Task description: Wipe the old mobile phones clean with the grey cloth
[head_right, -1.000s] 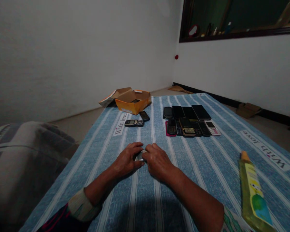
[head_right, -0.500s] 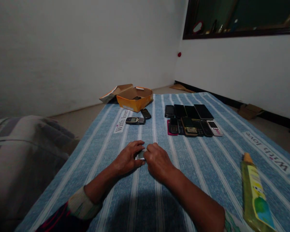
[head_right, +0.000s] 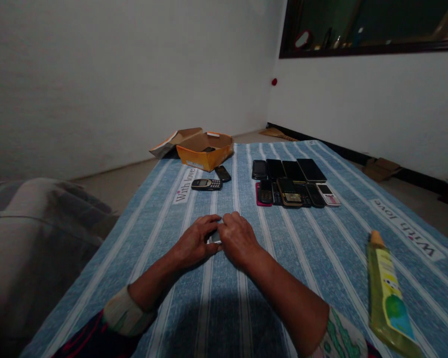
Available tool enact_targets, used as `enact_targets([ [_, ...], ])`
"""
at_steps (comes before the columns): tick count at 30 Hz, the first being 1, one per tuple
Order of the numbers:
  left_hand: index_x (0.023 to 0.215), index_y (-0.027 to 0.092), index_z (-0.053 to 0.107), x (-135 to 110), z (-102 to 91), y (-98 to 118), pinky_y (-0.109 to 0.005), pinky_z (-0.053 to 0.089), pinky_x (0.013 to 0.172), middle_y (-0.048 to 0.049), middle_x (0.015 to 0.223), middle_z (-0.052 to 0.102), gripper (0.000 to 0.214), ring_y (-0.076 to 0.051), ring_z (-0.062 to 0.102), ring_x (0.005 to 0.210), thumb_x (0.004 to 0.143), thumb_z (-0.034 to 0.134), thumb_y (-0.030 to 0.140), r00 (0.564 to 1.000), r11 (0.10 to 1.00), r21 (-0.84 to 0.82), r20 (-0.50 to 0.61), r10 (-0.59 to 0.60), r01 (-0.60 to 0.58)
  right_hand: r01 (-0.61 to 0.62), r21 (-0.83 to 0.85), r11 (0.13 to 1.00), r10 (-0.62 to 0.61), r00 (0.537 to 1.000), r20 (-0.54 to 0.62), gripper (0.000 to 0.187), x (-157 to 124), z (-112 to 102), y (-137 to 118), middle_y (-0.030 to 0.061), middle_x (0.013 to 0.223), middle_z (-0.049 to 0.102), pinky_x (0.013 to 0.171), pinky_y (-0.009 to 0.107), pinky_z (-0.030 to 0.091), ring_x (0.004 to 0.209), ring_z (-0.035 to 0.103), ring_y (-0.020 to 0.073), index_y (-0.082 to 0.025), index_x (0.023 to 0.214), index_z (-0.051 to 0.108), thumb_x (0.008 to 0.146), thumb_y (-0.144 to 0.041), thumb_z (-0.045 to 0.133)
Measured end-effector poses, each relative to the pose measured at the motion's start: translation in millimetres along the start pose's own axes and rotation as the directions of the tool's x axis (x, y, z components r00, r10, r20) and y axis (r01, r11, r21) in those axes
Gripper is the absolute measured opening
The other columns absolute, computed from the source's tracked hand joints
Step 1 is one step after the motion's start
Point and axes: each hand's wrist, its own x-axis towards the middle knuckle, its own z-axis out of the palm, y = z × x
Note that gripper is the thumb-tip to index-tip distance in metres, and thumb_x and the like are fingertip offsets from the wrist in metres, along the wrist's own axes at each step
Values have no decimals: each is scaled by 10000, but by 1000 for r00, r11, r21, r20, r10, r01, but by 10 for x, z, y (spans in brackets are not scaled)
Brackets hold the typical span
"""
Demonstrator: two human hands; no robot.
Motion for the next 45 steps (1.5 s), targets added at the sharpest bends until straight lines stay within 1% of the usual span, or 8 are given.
enact_targets([
  [8, 1031, 191, 710, -11, 1, 25, -460, 450, 1025, -112, 1309, 596, 372, -309, 545, 1198, 661, 747, 180, 1000, 1000, -2, -8, -23, 23, 27, -5, 1000, -27, 999, -22, 143, -106, -6, 21, 88, 859, 594, 732, 304, 402, 858, 501, 206, -145, 856, 692, 889, -94, 562],
  [14, 995, 163, 716, 2, -14, 37, -451, 442, 1037, -133, 1300, 600, 335, -311, 548, 1206, 661, 738, 164, 1000, 1000, 11, 12, -14, 14, -31, -57, 998, 31, 1000, -5, 161, -2, -19, 60, 102, 877, 600, 730, 312, 390, 867, 500, 211, -124, 855, 689, 903, -96, 538],
  [20, 1016, 167, 708, 5, -21, 49, -455, 445, 1031, -132, 1308, 594, 353, -311, 544, 1208, 664, 731, 162, 1000, 1000, 5, 7, -21, 21, 43, -10, 999, -43, 999, -23, 161, -125, -8, 38, 94, 870, 594, 720, 314, 386, 858, 490, 212, -130, 874, 693, 899, -84, 540],
  [27, 994, 159, 710, 5, -38, 56, -454, 461, 1005, -132, 1301, 594, 342, -311, 555, 1183, 653, 740, 168, 999, 1000, 2, 19, -26, 26, -120, -69, 990, 117, 992, -43, 190, -117, -16, 264, 99, 843, 589, 702, 309, 376, 847, 486, 215, -139, 791, 678, 871, -40, 538],
  [33, 982, 197, 716, 4, -14, 23, -487, 443, 1029, -105, 1292, 606, 343, -318, 541, 1214, 642, 738, 160, 1000, 999, -51, -24, -15, 14, 67, 29, 997, -63, 990, -127, 162, -153, 60, 53, 81, 851, 584, 717, 315, 380, 838, 465, 207, -148, 825, 675, 903, -93, 545],
  [35, 970, 190, 719, 6, -28, 37, -489, 446, 1026, -112, 1285, 610, 330, -321, 550, 1202, 642, 747, 170, 1000, 999, -53, -16, -14, 13, 46, 14, 999, -45, 994, -101, 175, -145, 40, 86, 79, 838, 583, 707, 312, 380, 826, 467, 204, -147, 820, 678, 902, -83, 538],
  [40, 1001, 156, 715, 5, -50, 64, -468, 457, 1018, -141, 1303, 597, 367, -319, 556, 1188, 637, 758, 164, 999, 999, -21, 7, -31, 31, -103, -43, 994, 101, 994, -50, 189, -137, -17, 262, 86, 844, 595, 691, 307, 379, 838, 484, 209, -144, 779, 678, 864, -42, 543],
  [45, 1004, 183, 713, 3, -4, 16, -463, 445, 1038, -115, 1297, 606, 328, -306, 549, 1212, 676, 726, 180, 1000, 1000, -16, -20, -10, 9, 33, 45, 998, -29, 996, -84, 146, -176, 61, 18, 86, 860, 609, 731, 305, 398, 850, 483, 208, -137, 849, 688, 877, -74, 560],
])
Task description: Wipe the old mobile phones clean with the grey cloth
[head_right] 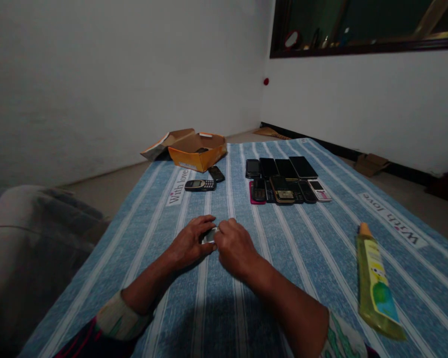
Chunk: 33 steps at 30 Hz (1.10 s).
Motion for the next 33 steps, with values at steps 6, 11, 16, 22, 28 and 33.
enact_targets([
  [6, 1001, 161, 710, -9, -15, 42, -446, 454, 1030, -132, 1295, 603, 332, -311, 549, 1207, 671, 733, 185, 1000, 1000, 14, 5, -25, 25, -61, -69, 996, 63, 997, 40, 192, 22, -87, 21, 85, 841, 609, 708, 309, 395, 842, 488, 214, -151, 822, 689, 854, -35, 540],
  [11, 982, 161, 710, -7, -28, 81, -453, 460, 1017, -129, 1296, 604, 319, -310, 555, 1192, 664, 729, 178, 999, 999, 26, 9, -39, 38, -155, -95, 983, 156, 988, -6, 171, 26, -75, 88, 92, 845, 605, 711, 317, 392, 845, 485, 219, -147, 799, 684, 838, -39, 558],
  [16, 1050, 126, 707, -4, 23, 30, -442, 437, 1052, -159, 1295, 604, 344, -317, 546, 1212, 711, 693, 186, 999, 999, 29, -25, -21, 22, 19, -19, 1000, -20, 998, -55, 163, 9, 65, -135, 89, 872, 610, 755, 329, 390, 845, 469, 217, -144, 860, 682, 878, -60, 543],
  [22, 1049, 136, 707, -10, 10, 94, -452, 461, 1024, -148, 1294, 607, 379, -321, 555, 1188, 677, 744, 201, 998, 997, 54, -21, -60, 61, -166, -100, 981, 164, 986, -27, 174, 63, -24, 138, 100, 866, 602, 728, 329, 375, 866, 477, 232, -146, 843, 673, 862, -43, 534],
  [28, 1037, 131, 705, -10, 30, 111, -460, 463, 1019, -151, 1270, 622, 361, -319, 563, 1176, 680, 735, 175, 997, 997, 54, -58, -55, 58, -91, -27, 995, 87, 986, -139, 172, 62, 70, 94, 77, 855, 608, 733, 316, 375, 844, 474, 219, -156, 849, 663, 866, -44, 534],
  [33, 1036, 142, 705, -17, 56, 92, -459, 470, 1012, -140, 1259, 628, 330, -310, 575, 1162, 709, 712, 190, 996, 999, 41, -78, -31, 34, 15, 7, 1000, -14, 986, -167, 167, 102, 119, 45, 69, 870, 614, 739, 313, 375, 832, 473, 214, -148, 936, 660, 890, -58, 527],
])
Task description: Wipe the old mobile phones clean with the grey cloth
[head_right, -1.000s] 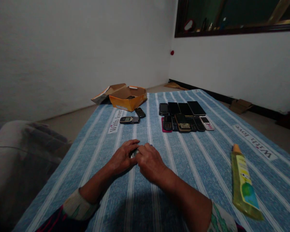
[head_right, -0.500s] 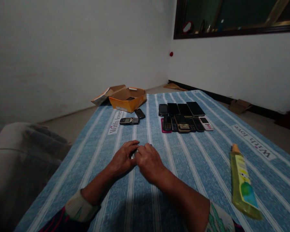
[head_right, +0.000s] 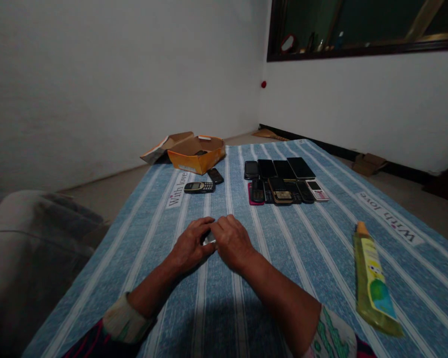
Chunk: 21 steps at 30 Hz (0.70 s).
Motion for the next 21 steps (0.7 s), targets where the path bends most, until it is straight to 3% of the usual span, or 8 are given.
enact_targets([
  [4, 1043, 137, 706, 4, 1, 10, -465, 480, 997, -145, 1260, 626, 381, -321, 575, 1155, 670, 753, 197, 1000, 1000, 21, 4, -20, 20, -147, -107, 983, 148, 989, -2, 166, 43, -23, 161, 82, 844, 604, 710, 310, 364, 835, 473, 221, -155, 784, 642, 871, -52, 545],
  [6, 1043, 138, 707, 7, 8, 6, -469, 480, 998, -145, 1253, 629, 383, -322, 578, 1153, 667, 751, 192, 1000, 999, 26, -5, -18, 18, -143, -104, 984, 143, 990, -7, 150, 37, -22, 149, 81, 845, 602, 713, 307, 368, 841, 475, 222, -155, 785, 646, 860, -56, 562],
  [11, 1018, 124, 712, 5, 34, -25, -469, 466, 1019, -156, 1248, 631, 311, -317, 573, 1166, 713, 699, 182, 999, 1000, 19, -25, 21, -20, 19, -12, 1000, -19, 1000, 20, 146, 8, -15, -44, 67, 856, 611, 739, 299, 389, 834, 478, 212, -141, 907, 673, 871, -59, 559],
  [18, 1048, 105, 705, 3, 15, 10, -472, 480, 1005, -172, 1266, 622, 393, -331, 572, 1165, 668, 758, 192, 1000, 999, 37, -8, -17, 17, -184, -88, 979, 189, 981, 49, 146, 15, -102, 99, 106, 931, 606, 743, 307, 403, 903, 500, 230, -137, 826, 669, 855, -44, 561],
  [21, 1039, 116, 707, 4, 26, -1, -475, 481, 1005, -163, 1260, 627, 370, -325, 578, 1161, 679, 745, 190, 1000, 999, 39, -20, -9, 9, -157, -21, 987, 158, 985, 73, 150, -19, -87, 33, 91, 914, 606, 750, 296, 411, 901, 505, 220, -143, 842, 677, 860, -52, 559],
])
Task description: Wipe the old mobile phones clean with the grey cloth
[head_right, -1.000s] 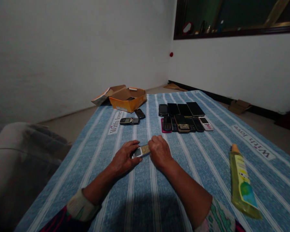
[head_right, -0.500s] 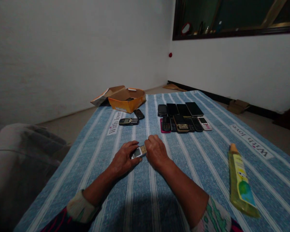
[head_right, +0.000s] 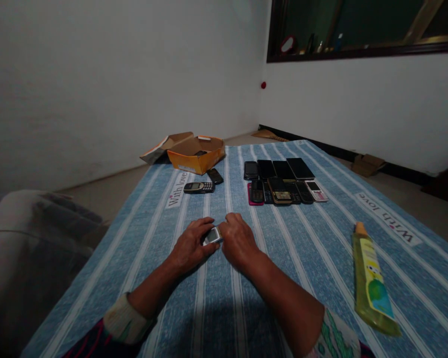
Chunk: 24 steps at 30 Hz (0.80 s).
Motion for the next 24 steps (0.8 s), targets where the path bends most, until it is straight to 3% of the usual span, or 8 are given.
enact_targets([
  [5, 1067, 115, 695, -14, 46, -56, -459, 464, 1029, -160, 1276, 619, 363, -306, 564, 1184, 708, 701, 165, 999, 1000, 4, -16, 28, -28, 119, 48, 992, -120, 993, 19, 150, -49, 30, -120, 70, 895, 621, 766, 294, 406, 879, 496, 209, -144, 883, 682, 852, -43, 575],
  [11, 1043, 151, 699, -14, 38, -42, -475, 481, 997, -140, 1264, 625, 360, -313, 573, 1159, 690, 737, 206, 1000, 1000, -12, -6, 16, -16, 2, -54, 999, -3, 1000, -5, 137, -10, -5, 33, 76, 870, 609, 720, 309, 378, 865, 478, 219, -155, 836, 678, 883, -99, 563],
  [17, 1118, 179, 653, -70, -47, -108, -504, 470, 1006, -120, 1234, 631, 515, -322, 570, 1172, 624, 778, 259, 999, 998, -54, -28, 23, -25, -50, -72, 996, 51, 999, 15, 169, -23, -6, 25, 74, 890, 611, 726, 323, 369, 873, 469, 221, -175, 865, 674, 890, -94, 528],
  [24, 965, 167, 692, -178, -115, -160, -491, 482, 1002, -136, 1262, 620, 348, -318, 574, 1185, 626, 767, 203, 998, 996, -61, -31, -60, 58, -40, -27, 999, 40, 999, -21, 187, -30, 41, 46, 78, 887, 589, 697, 306, 379, 864, 485, 215, -176, 869, 660, 863, -49, 523],
])
